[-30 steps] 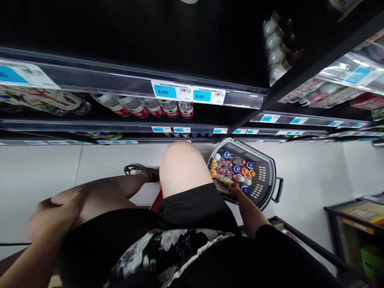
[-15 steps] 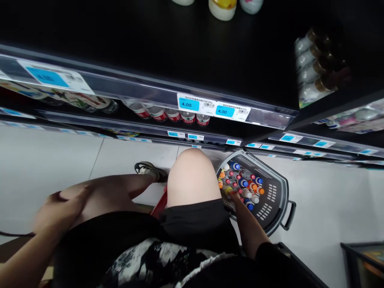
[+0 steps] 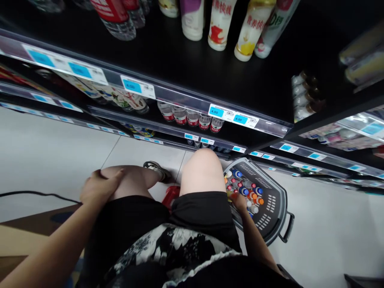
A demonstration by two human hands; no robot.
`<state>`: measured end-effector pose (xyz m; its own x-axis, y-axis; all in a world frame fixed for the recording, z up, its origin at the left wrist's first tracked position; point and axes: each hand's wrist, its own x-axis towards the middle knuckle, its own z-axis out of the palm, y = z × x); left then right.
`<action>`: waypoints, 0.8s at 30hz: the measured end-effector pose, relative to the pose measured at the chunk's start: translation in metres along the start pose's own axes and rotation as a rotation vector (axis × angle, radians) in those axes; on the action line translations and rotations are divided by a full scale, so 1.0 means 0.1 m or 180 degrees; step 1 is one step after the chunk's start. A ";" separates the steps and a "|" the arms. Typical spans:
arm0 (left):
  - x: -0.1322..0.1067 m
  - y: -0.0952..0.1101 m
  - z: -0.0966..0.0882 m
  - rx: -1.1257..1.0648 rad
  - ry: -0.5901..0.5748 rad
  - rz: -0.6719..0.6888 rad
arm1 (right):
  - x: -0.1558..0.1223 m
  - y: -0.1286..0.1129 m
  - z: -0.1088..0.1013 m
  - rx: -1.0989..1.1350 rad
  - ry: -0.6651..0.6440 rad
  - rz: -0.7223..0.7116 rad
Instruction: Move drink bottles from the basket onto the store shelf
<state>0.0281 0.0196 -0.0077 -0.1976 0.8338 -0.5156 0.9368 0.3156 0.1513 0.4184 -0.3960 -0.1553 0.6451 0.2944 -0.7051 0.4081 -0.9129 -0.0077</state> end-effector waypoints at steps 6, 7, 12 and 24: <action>-0.33 0.00 0.08 -0.1608 0.0442 0.0689 | -0.75 0.14 -0.89 0.0044 0.0773 -0.0824; -0.39 0.01 0.12 -0.1968 0.0451 0.0903 | -0.95 0.12 -1.08 0.0154 0.1066 -0.1049; -1.00 0.24 0.37 -0.2855 -0.0139 0.1854 | -2.12 -0.21 -2.04 0.0952 0.2210 -0.2552; -2.97 0.23 -0.40 -0.2268 -0.2429 0.4455 | -3.29 -1.15 -2.61 0.2781 0.1597 -0.4344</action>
<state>0.0974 -0.2029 0.1824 0.9447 0.3119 0.1012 -0.0736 -0.0993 0.9923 0.3280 -0.3138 0.2625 0.3467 0.8380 0.4213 0.4575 0.2410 -0.8559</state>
